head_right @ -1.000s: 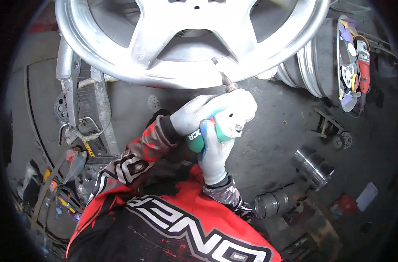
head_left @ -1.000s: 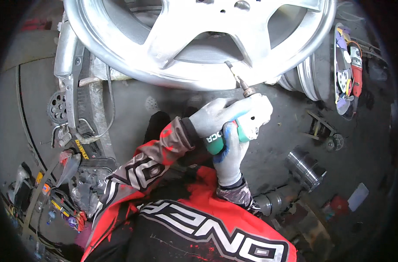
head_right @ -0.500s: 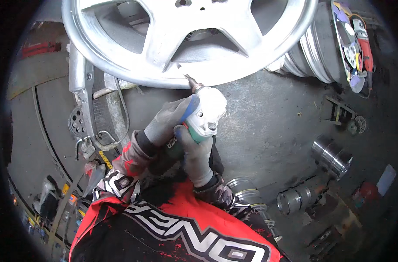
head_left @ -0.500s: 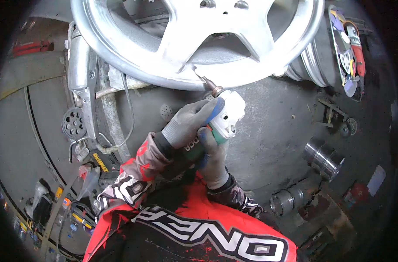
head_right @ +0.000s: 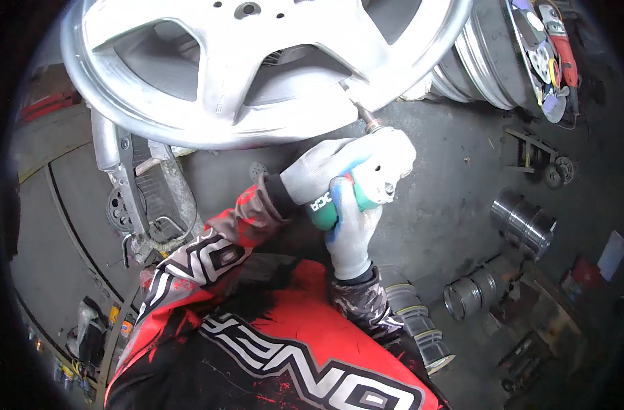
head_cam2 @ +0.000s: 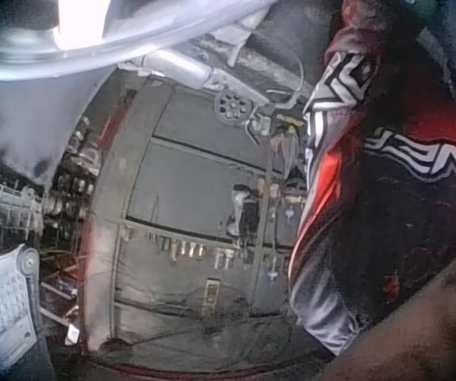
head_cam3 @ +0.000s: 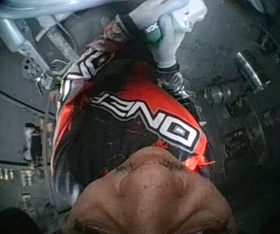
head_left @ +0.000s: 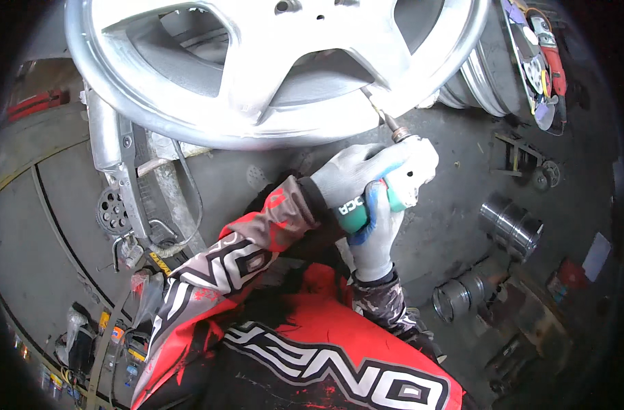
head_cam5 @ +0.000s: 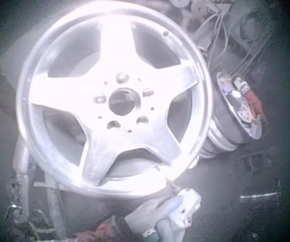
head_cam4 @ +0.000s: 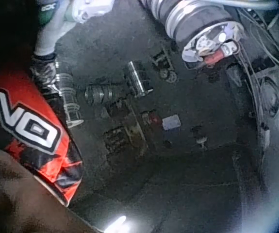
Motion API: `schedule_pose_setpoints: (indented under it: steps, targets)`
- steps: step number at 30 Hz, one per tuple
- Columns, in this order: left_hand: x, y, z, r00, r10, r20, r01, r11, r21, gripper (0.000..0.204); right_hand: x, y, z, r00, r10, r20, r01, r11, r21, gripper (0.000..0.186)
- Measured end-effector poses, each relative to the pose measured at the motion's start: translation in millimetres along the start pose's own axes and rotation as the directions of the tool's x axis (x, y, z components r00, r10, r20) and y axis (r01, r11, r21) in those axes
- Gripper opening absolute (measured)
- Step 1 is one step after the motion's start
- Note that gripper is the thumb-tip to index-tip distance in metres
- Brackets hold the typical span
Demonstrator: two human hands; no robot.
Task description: The person sands a car rim using a rotary tool and applies tape to the rim edge. They sand the inner surface of the rim with a power grinder while holding the rim by hand.
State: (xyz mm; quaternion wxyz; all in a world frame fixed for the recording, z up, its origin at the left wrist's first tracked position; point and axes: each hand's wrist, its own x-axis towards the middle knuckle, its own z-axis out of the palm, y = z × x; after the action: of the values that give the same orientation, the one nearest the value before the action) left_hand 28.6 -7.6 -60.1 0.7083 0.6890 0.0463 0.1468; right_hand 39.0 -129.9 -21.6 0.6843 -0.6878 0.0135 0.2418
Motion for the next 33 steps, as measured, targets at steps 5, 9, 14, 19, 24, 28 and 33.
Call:
schedule_pose_setpoints:
  steps: [5, 9, 14, 19, 24, 28, 33]
  targets:
    - [-18, 6, -6, 0.907, -0.414, 0.074, 0.406, 0.819, -0.406, 0.047, -18, 10, -5, 0.981, -0.052, 0.188, 0.085, 0.981, -0.175, 0.034]
    - [-27, 9, -13, 0.791, -0.584, 0.182, 0.592, 0.658, -0.465, 0.046, -29, 16, 3, 0.979, 0.182, 0.092, -0.193, 0.972, 0.135, 0.036]
    - [3, -2, -1, 0.871, -0.468, 0.148, 0.49, 0.812, -0.317, 0.046, -6, 15, -15, 0.995, 0.039, 0.087, -0.036, 0.999, -0.028, 0.031]
    - [1, -5, 1, 0.944, -0.282, 0.171, 0.309, 0.938, -0.156, 0.038, -9, 13, -11, 0.998, 0.056, -0.021, -0.054, 0.997, 0.054, 0.023]
    - [-29, -2, -11, 0.896, -0.423, 0.138, 0.439, 0.891, -0.118, 0.037, -36, 35, -8, 0.996, 0.016, 0.086, -0.006, 0.994, -0.108, 0.036]
    - [-43, 29, -21, 0.8, -0.595, 0.082, 0.585, 0.741, -0.33, 0.045, -42, 45, -11, 0.956, 0.2, 0.212, -0.21, 0.977, 0.026, 0.046]
    - [-35, 18, -8, 0.762, -0.643, 0.076, 0.627, 0.703, -0.335, 0.052, -37, 39, -12, 0.908, 0.308, 0.283, -0.384, 0.882, 0.272, 0.053]
